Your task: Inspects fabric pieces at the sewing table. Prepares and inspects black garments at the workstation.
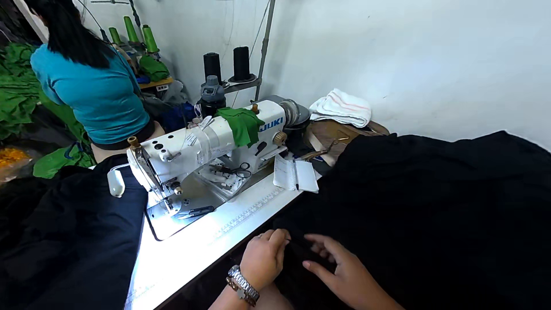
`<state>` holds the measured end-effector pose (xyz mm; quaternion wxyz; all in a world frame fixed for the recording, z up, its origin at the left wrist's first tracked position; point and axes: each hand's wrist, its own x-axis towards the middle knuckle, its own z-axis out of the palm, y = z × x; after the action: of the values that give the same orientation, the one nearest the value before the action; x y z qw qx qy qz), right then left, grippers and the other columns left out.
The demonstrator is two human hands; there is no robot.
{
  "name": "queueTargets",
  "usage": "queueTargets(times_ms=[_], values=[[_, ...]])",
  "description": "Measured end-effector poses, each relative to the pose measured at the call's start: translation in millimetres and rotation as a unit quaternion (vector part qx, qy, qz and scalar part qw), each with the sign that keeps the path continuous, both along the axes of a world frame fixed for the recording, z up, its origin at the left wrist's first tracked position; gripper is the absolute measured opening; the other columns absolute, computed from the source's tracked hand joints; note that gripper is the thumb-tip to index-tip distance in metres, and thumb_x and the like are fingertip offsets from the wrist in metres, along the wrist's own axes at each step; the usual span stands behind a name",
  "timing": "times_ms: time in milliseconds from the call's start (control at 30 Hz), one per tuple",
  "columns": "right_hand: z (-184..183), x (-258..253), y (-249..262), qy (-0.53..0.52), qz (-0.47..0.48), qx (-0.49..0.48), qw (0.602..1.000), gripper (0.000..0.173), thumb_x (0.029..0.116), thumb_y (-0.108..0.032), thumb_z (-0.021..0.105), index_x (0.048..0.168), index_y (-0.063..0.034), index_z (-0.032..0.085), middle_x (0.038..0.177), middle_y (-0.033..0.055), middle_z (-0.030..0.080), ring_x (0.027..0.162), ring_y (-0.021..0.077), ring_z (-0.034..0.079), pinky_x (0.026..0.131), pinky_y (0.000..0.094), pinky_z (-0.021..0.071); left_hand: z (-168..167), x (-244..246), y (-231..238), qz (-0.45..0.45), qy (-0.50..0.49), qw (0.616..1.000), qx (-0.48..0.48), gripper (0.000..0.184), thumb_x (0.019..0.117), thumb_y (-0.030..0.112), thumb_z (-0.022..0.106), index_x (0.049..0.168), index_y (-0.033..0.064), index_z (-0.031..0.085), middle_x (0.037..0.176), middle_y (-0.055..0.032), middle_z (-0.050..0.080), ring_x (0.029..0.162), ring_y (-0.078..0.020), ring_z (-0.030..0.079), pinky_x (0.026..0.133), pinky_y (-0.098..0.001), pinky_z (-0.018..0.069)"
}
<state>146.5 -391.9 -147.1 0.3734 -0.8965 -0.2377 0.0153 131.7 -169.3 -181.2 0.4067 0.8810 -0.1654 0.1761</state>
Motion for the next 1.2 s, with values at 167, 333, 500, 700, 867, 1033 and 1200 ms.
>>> queueTargets(times_ms=[167,333,500,700,867,1033,1200], values=[[28,21,33,-0.07,0.039,-0.031,0.996,0.063,0.0937,-0.037,0.069,0.15,-0.0183,0.049,0.107,0.0044,0.069,0.091,0.0143,0.067,0.082,0.0356,0.0589,20,12,-5,-0.002,-0.071,0.997,-0.025,0.017,0.1034,0.016,0.055,0.107,0.0107,0.072,0.096,-0.0017,0.074,0.09,-0.0151,0.07,0.084,-0.0376,0.0584],[58,45,38,-0.014,-0.016,0.015,1.0,0.048,0.0987,-0.008,0.064,0.145,-0.0168,0.055,0.1,0.0093,0.071,0.08,0.0208,0.069,0.073,0.045,0.0599,16,12,9,-0.03,0.048,0.997,-0.05,0.033,0.1014,0.018,0.063,0.134,0.0113,0.058,0.124,-0.0026,0.069,0.114,-0.0167,0.067,0.101,-0.0407,0.0556],[47,50,12,0.017,-0.082,0.074,0.994,0.039,0.1012,-0.002,0.054,0.139,-0.0114,0.058,0.133,0.0083,0.064,0.104,0.0193,0.067,0.089,0.0425,0.0557,-10,8,23,-0.107,0.189,0.966,0.143,0.039,0.0976,0.014,0.064,0.136,0.0186,0.063,0.143,-0.0054,0.061,0.135,-0.031,0.053,0.11,-0.0533,0.0453],[31,46,6,-0.007,-0.055,0.074,0.996,0.031,0.101,0.001,0.047,0.108,-0.01,0.074,0.11,-0.0001,0.073,0.103,0.0104,0.067,0.09,0.0338,0.0554,-18,15,17,-0.093,0.202,0.962,0.16,0.035,0.1016,0.01,0.05,0.126,0.0226,0.071,0.133,-0.0051,0.065,0.124,-0.0291,0.06,0.103,-0.0525,0.0495],[36,44,4,-0.098,-0.047,0.075,0.991,0.031,0.0969,0.0,0.049,0.087,-0.0071,0.077,0.102,0.0032,0.072,0.105,0.0112,0.065,0.093,0.0299,0.0543,-19,17,15,-0.061,0.111,0.991,0.05,0.024,0.1037,0.011,0.052,0.115,0.0101,0.073,0.119,-0.01,0.071,0.106,-0.0253,0.071,0.092,-0.0475,0.0576],[60,31,11,-0.134,-0.044,0.004,0.99,0.023,0.0938,-0.016,0.056,0.103,-0.0108,0.077,0.104,0.0017,0.07,0.097,0.0101,0.065,0.081,0.0302,0.0556,7,18,7,-0.045,-0.035,0.995,-0.076,0.019,0.0991,0.003,0.058,0.11,0.0063,0.073,0.109,-0.0079,0.07,0.099,-0.0156,0.069,0.088,-0.0356,0.0603],[46,17,35,-0.146,0.014,-0.053,0.988,0.032,0.0877,-0.039,0.074,0.099,-0.0091,0.075,0.1,0.0038,0.068,0.088,0.014,0.068,0.074,0.0356,0.0605,36,28,-3,-0.072,-0.118,0.986,-0.096,0.011,0.0933,0.0,0.066,0.1,0.0018,0.075,0.105,-0.01,0.071,0.104,-0.0182,0.068,0.095,-0.0338,0.0571]])
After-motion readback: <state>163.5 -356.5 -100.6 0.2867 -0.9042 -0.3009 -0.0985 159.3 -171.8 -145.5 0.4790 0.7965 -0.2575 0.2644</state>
